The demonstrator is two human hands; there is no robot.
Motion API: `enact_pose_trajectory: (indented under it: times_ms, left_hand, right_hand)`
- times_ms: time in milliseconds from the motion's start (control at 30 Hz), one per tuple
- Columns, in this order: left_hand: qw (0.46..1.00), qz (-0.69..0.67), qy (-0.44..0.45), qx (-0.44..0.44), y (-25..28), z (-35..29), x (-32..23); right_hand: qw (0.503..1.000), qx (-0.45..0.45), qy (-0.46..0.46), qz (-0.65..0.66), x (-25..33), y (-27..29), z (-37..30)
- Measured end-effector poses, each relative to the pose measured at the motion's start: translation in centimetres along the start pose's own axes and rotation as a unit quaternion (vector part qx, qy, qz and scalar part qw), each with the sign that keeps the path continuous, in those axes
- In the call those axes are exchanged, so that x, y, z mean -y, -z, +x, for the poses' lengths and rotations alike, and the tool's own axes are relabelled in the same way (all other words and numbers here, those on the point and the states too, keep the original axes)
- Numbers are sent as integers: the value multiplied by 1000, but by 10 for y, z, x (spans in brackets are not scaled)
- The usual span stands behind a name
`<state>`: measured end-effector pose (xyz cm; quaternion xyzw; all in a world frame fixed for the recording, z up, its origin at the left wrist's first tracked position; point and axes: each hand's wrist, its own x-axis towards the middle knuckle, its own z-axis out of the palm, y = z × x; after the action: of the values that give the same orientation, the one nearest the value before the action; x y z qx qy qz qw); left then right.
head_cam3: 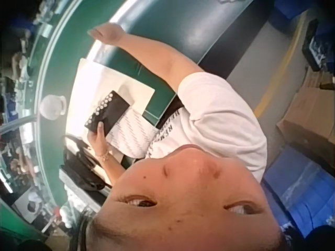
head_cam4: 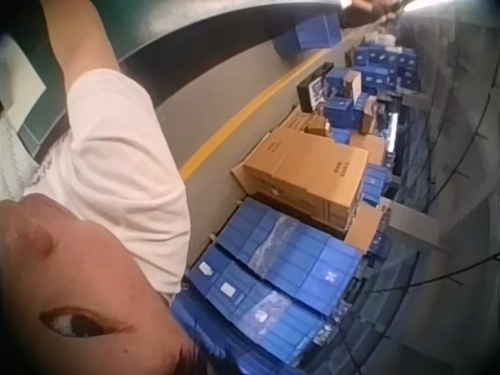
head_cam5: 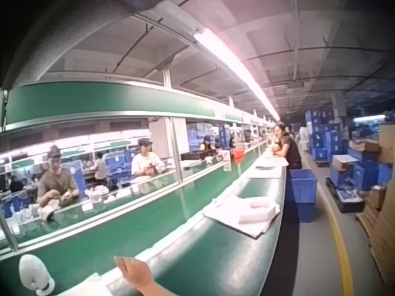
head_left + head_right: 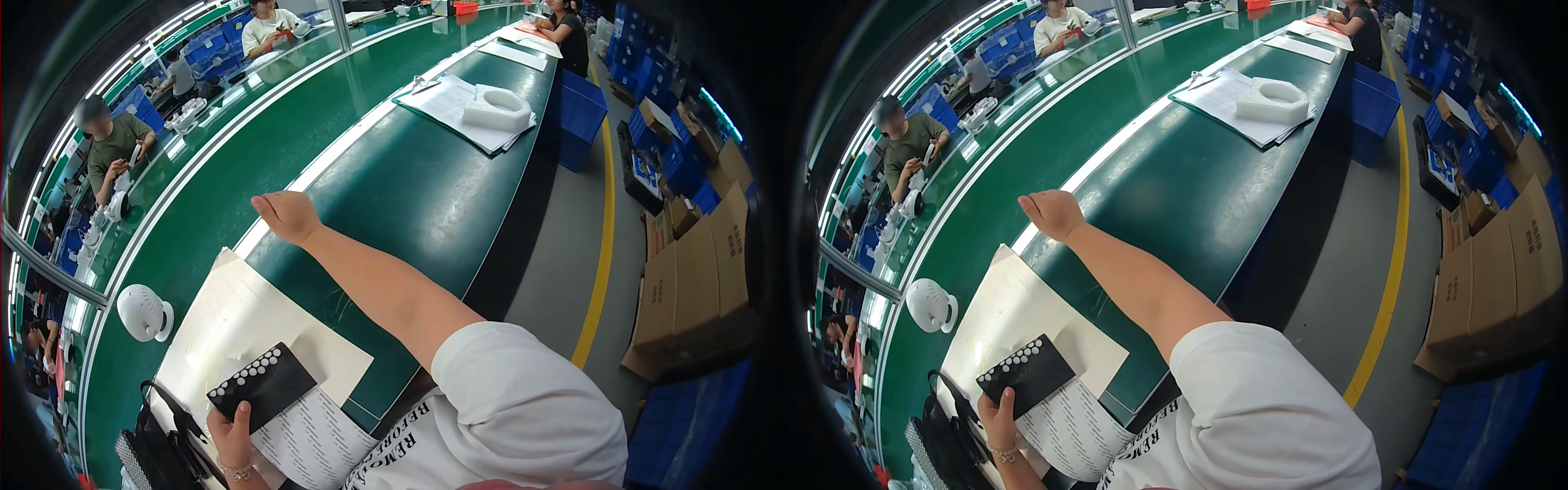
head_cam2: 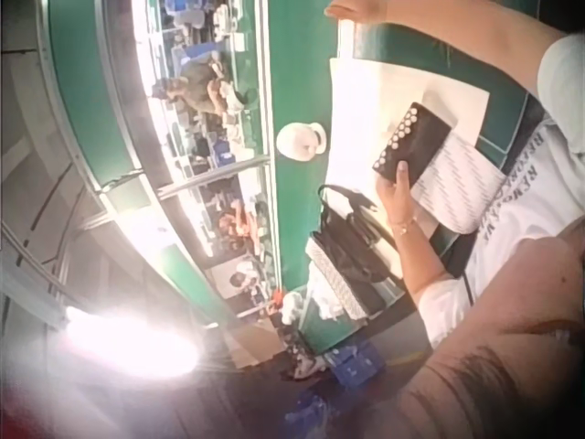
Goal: The worker is sorting through documents and components on a factory assembly line.
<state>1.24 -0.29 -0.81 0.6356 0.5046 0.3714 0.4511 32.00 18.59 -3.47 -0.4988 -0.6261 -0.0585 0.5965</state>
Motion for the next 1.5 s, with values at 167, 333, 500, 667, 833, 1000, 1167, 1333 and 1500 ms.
enact_pose_trajectory:
  times_ms: [167,333,500,667,833,1000,1167,1333,1500]
  left_hand:
    - [1000,24,9,5,3,0,1]
    - [1000,16,-8,-11,1,0,1]
    - [1000,25,-7,13,3,0,2]
    - [999,36,-13,11,3,1,2]
    - [999,28,-32,-8,0,2,2]
    - [998,40,-37,-9,-1,3,0]
    - [999,37,-28,-8,2,2,3]
    - [999,23,-29,6,-4,6,5]
    - [999,37,-11,-14,6,-2,10]
  right_hand:
    - [1000,7,2,-4,12,-5,-5]
    - [999,8,28,12,25,-8,-12]
    - [999,18,30,15,27,-7,-17]
    - [998,20,42,32,36,-2,-21]
    - [997,26,67,34,42,4,-20]
    - [992,17,119,42,54,6,-25]
    - [961,121,240,68,86,22,-35]
    - [958,132,240,80,88,28,-29]
    - [952,74,256,153,113,12,-10]
